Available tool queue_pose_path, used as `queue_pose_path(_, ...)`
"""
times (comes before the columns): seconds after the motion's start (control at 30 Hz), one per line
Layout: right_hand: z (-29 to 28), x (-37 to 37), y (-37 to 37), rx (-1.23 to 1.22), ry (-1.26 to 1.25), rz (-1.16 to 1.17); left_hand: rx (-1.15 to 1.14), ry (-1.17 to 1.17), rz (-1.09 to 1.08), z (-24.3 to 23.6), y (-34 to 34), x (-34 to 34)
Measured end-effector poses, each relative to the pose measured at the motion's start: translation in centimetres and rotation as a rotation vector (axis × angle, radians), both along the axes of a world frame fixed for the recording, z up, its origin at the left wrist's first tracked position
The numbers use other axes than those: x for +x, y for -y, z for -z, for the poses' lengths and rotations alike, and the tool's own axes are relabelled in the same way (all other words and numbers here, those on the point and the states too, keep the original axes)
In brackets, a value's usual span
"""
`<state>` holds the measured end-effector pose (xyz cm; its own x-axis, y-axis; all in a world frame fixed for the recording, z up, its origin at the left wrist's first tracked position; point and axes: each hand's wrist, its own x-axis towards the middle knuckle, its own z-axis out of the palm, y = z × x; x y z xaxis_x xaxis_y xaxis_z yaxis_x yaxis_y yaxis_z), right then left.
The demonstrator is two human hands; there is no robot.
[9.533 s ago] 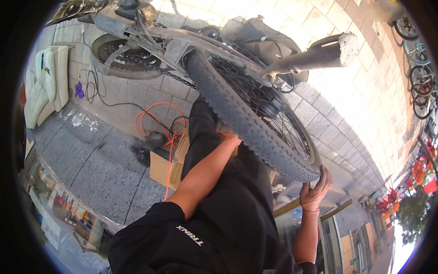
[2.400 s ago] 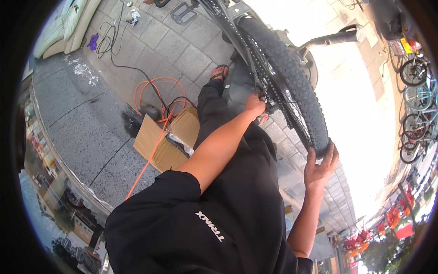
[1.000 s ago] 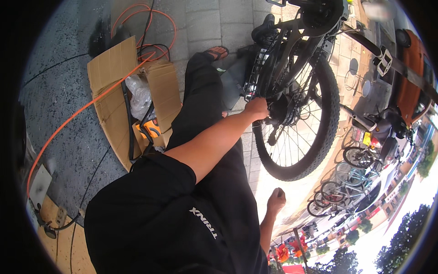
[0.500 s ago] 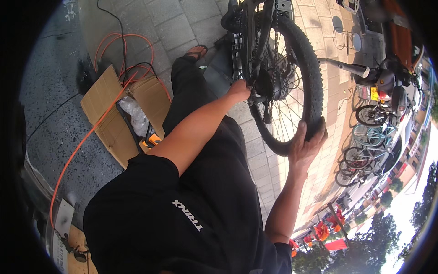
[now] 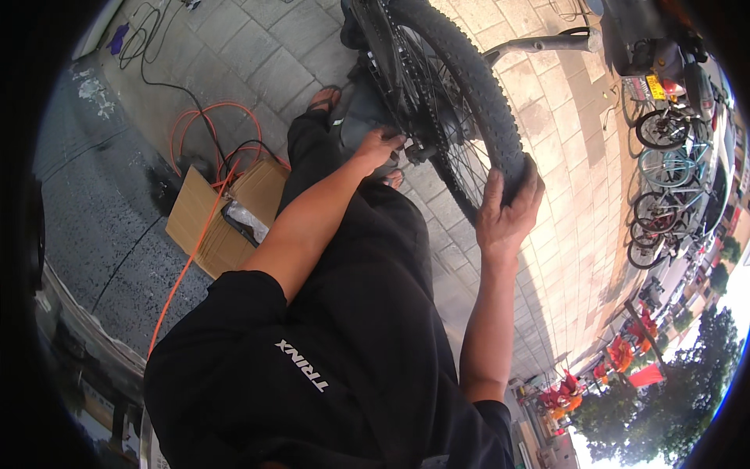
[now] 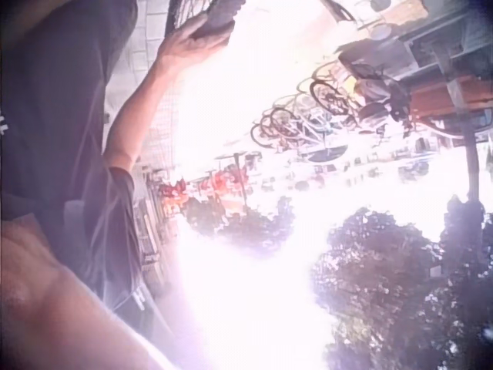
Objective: The person works on a bicycle's rear wheel and drivetrain, rotating the tire and adjusting components by hand. They then use a wrench to tighten a bolt on the rear wheel hub.
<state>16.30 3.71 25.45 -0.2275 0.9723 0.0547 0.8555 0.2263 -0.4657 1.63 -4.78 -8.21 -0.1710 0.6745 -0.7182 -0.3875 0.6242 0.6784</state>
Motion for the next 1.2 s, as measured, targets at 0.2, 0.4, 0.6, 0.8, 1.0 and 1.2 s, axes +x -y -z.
queue_pose_path(0.2,0.1,-0.5,-0.4,0.021,0.001,0.023,-0.141,0.183,-0.01,-4.3,-1.0,-1.7)
queue_pose_path(0.4,0.0,-0.2,-0.7,0.065,0.075,-0.019,-0.199,0.114,0.17,-4.9,-1.8,-2.4)
queue_pose_path(0.6,0.5,0.2,-0.6,0.102,0.091,-0.04,-0.227,0.204,0.165,-4.8,-1.8,-3.2)
queue_pose_path(0.8,0.0,-0.2,-0.6,0.084,0.086,-0.02,-0.287,0.192,0.224,-5.6,-2.6,-4.4)
queue_pose_path(1.0,0.0,-0.5,-0.6,0.096,0.072,0.014,-0.004,-0.126,0.541,-3.4,-0.9,-5.7)
queue_pose_path(1.2,0.5,-0.4,-0.5,0.106,0.049,0.03,0.069,-0.298,0.862,-0.9,-0.4,-6.4)
